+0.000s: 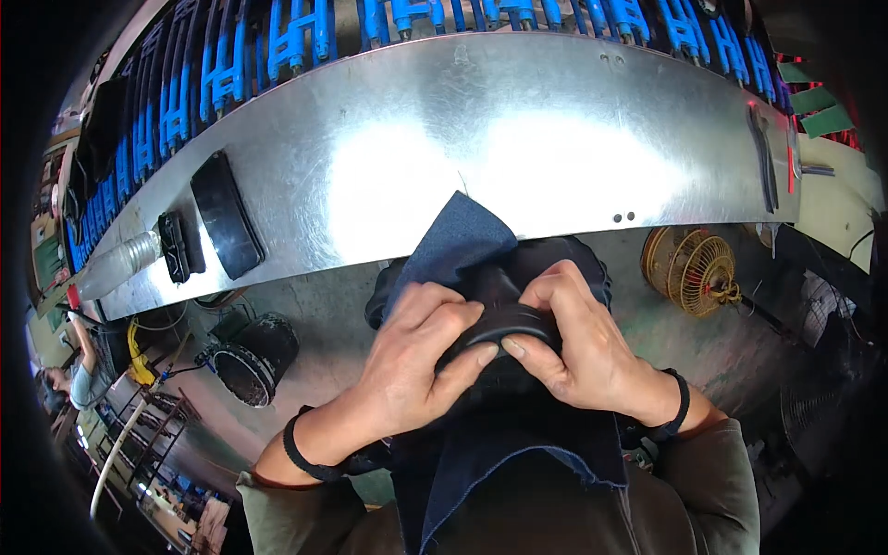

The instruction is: Manually assemble shoe components at an industrial conveyor station, checking fit and placing them on the track.

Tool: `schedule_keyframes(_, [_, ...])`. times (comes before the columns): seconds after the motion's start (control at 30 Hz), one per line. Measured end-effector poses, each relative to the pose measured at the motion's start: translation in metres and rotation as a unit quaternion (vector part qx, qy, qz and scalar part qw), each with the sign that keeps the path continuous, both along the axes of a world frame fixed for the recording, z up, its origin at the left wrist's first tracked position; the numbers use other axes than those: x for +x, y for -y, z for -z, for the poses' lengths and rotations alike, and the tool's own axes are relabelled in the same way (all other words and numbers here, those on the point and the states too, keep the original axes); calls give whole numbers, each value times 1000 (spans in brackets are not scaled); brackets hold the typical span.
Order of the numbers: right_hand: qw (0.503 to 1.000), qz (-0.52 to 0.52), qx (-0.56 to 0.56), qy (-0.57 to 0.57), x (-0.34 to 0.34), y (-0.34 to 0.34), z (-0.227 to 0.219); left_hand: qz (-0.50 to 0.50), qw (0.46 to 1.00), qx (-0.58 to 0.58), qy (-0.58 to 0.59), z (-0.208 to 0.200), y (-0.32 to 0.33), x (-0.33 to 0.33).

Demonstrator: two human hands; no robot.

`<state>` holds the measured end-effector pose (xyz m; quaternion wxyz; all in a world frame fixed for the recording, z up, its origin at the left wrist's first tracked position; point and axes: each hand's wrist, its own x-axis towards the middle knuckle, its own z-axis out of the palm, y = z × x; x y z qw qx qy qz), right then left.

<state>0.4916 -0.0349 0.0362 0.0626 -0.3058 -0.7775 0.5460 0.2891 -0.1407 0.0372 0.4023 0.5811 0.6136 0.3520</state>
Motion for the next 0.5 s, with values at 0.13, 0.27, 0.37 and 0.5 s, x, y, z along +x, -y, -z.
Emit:
schedule_keyframes(0.13, [998,64,-6,14,-1,-1,-1,-42,994,-16,101,12,-1,2])
schedule_keyframes(0.27, [881,69,-431,-182,16,1,-14,-24,983,25,179,-22,32,15])
schedule_keyframes(0.37, [948,-151,-191,-208,36,33,-50,17,969,157,189,-55,70,34])
schedule_keyframes(0.5, [948,-137,-96,-272,42,75,-64,-7,981,89,171,-63,101,72])
